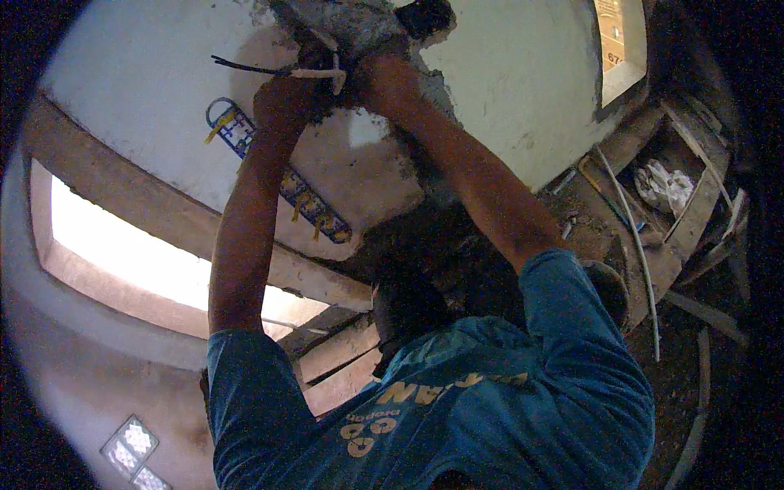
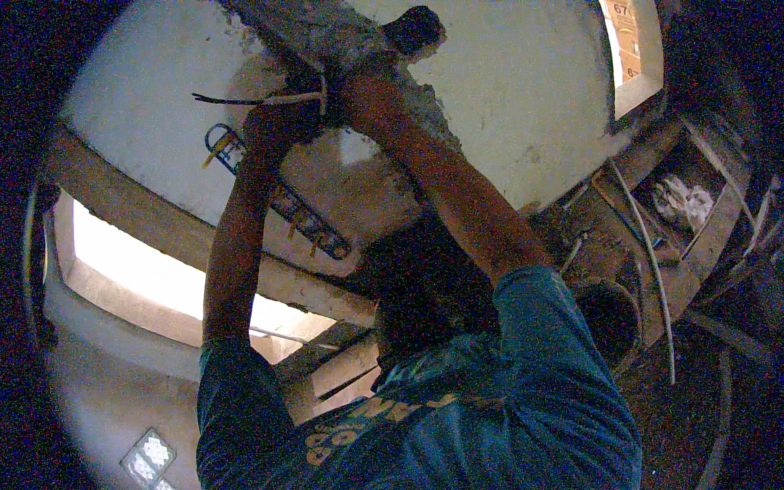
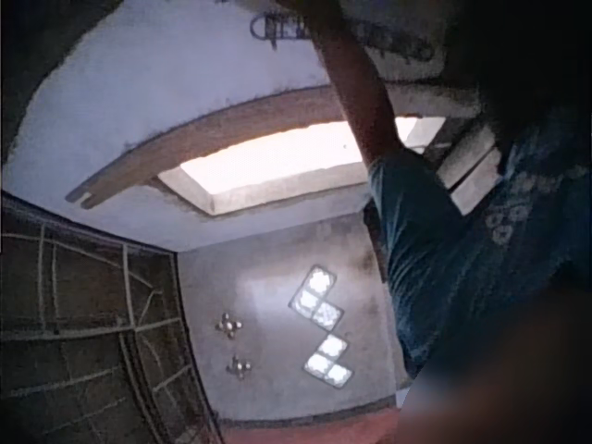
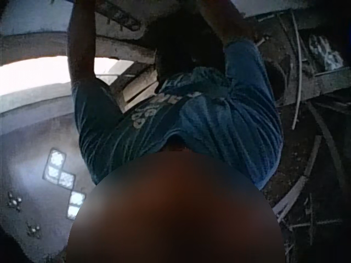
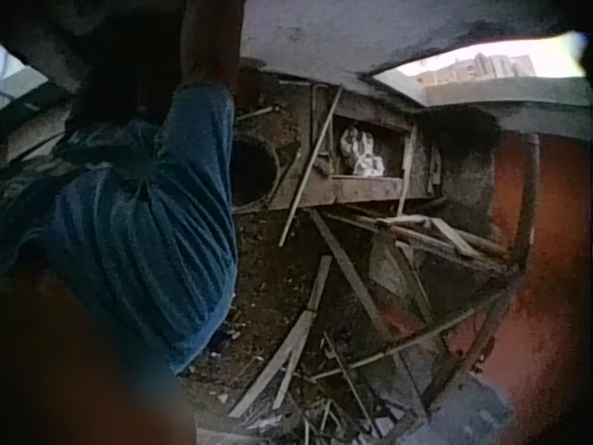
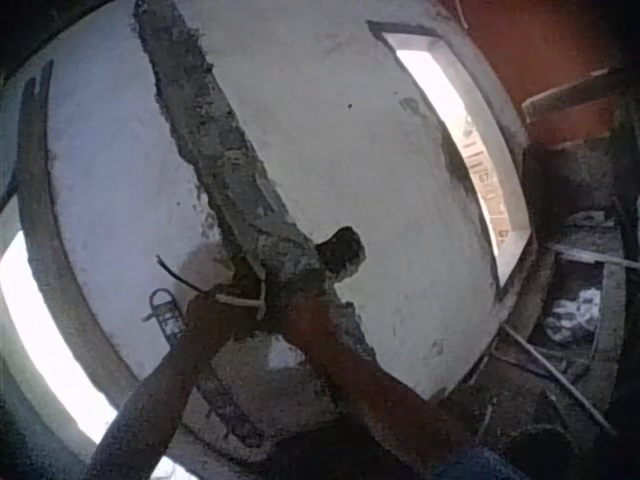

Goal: The person installs an electrical conduit and junction box into a wall, using a hammer and chisel to adjust the opening and secure the components. They also use a level to ensure proper alignment.

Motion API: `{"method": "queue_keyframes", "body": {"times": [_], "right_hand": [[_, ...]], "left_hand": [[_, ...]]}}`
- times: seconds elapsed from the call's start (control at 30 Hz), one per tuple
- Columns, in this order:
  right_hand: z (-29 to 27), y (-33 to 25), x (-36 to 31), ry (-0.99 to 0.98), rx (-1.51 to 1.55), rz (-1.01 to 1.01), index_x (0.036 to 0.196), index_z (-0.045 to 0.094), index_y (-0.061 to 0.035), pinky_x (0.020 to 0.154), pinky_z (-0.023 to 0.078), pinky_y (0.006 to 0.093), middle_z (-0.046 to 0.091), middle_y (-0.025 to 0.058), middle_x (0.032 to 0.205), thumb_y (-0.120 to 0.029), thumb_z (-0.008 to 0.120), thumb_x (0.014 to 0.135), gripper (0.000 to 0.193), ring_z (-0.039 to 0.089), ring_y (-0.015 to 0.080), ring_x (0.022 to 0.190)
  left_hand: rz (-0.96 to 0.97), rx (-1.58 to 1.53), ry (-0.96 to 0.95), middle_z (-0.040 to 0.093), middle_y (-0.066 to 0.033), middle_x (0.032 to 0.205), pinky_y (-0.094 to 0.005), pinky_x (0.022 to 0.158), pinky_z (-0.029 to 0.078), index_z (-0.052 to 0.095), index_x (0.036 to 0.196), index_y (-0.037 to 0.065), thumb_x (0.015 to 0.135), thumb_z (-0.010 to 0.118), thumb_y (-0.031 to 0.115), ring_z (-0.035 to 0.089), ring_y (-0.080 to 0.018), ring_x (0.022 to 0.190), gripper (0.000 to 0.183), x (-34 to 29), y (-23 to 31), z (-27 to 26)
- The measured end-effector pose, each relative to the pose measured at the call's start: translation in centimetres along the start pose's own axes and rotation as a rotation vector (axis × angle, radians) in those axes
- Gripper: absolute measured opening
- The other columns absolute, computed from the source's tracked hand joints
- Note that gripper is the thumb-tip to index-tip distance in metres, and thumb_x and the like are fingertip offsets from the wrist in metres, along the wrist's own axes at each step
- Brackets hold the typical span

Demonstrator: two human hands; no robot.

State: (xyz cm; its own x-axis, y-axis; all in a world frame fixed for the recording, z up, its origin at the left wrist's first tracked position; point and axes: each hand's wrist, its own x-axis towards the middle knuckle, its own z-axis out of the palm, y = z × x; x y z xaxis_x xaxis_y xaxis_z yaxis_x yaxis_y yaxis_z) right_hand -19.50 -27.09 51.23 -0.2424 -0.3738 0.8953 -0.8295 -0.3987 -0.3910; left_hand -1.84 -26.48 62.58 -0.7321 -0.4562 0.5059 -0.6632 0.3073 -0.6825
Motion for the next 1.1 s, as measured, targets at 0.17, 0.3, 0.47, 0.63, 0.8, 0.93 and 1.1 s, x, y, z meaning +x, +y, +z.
{"method": "queue_keyframes", "body": {"times": [0.17,0.3,0.47,0.63,0.8,0.93,1.1], "right_hand": [[1.9,1.3,0.4,-0.087,-0.099,0.023,0.106,0.069,-0.0067,0.074,0.056,0.0512,0.068,0.0197,0.091,-0.031,0.075,0.075,0.040,0.067,0.0418,0.085],[2.4,1.8,0.6,-0.138,-0.145,-0.003,0.102,0.070,-0.0059,0.072,0.056,0.0520,0.067,0.0209,0.089,-0.031,0.075,0.075,0.038,0.067,0.0417,0.082],[1.6,1.1,0.1,-0.043,-0.015,-0.030,0.097,0.071,-0.0057,0.072,0.055,0.0528,0.066,0.0216,0.088,-0.033,0.074,0.075,0.035,0.066,0.0418,0.081],[0.2,0.0,0.4,0.066,-0.027,-0.046,0.092,0.071,-0.0026,0.069,0.056,0.0516,0.067,0.0233,0.086,-0.028,0.072,0.078,0.029,0.066,0.0440,0.077],[-0.2,0.2,1.2,-0.183,0.077,-0.076,0.090,0.070,-0.0001,0.070,0.056,0.0517,0.066,0.0259,0.084,-0.026,0.068,0.082,0.027,0.065,0.0453,0.075],[1.0,0.3,0.8,-0.103,0.012,-0.031,0.091,0.071,-0.0012,0.072,0.056,0.0522,0.067,0.0248,0.086,-0.025,0.066,0.083,0.026,0.066,0.0449,0.077],[2.3,0.7,1.2,-0.166,-0.090,0.043,0.091,0.071,-0.0038,0.072,0.056,0.0513,0.068,0.0224,0.085,-0.025,0.066,0.082,0.024,0.067,0.0431,0.076]], "left_hand": [[-0.005,-0.044,0.068,0.073,-0.0125,0.093,-0.0421,0.065,0.060,0.074,0.096,0.009,0.085,0.067,0.030,0.073,-0.0306,0.075,0.024,0.6,-0.8,2.0],[0.098,-0.171,0.286,0.074,-0.0120,0.090,-0.0409,0.064,0.060,0.074,0.094,0.007,0.084,0.066,0.024,0.073,-0.0294,0.072,0.021,0.6,-1.8,3.6],[0.103,-0.129,0.276,0.074,-0.0127,0.086,-0.0397,0.065,0.059,0.072,0.099,0.005,0.084,0.066,0.021,0.072,-0.0297,0.070,0.022,1.0,-2.2,4.7],[-0.170,-0.570,0.142,0.074,-0.0138,0.085,-0.0391,0.068,0.059,0.071,0.103,0.006,0.085,0.067,0.025,0.072,-0.0309,0.073,0.026,0.9,-1.6,3.8],[-0.119,-0.689,0.089,0.074,-0.0110,0.090,-0.0398,0.073,0.059,0.071,0.105,0.012,0.080,0.073,0.031,0.073,-0.0298,0.080,0.032,0.4,-1.4,1.7],[-0.197,-0.617,0.020,0.074,-0.0114,0.093,-0.0406,0.075,0.059,0.071,0.105,0.012,0.076,0.077,0.035,0.073,-0.0311,0.083,0.037,0.5,-1.4,2.3],[-0.025,-0.445,0.050,0.072,-0.0155,0.090,-0.0438,0.075,0.058,0.071,0.100,0.011,0.084,0.069,0.029,0.071,-0.0343,0.083,0.025,1.2,-2.9,4.5]]}}
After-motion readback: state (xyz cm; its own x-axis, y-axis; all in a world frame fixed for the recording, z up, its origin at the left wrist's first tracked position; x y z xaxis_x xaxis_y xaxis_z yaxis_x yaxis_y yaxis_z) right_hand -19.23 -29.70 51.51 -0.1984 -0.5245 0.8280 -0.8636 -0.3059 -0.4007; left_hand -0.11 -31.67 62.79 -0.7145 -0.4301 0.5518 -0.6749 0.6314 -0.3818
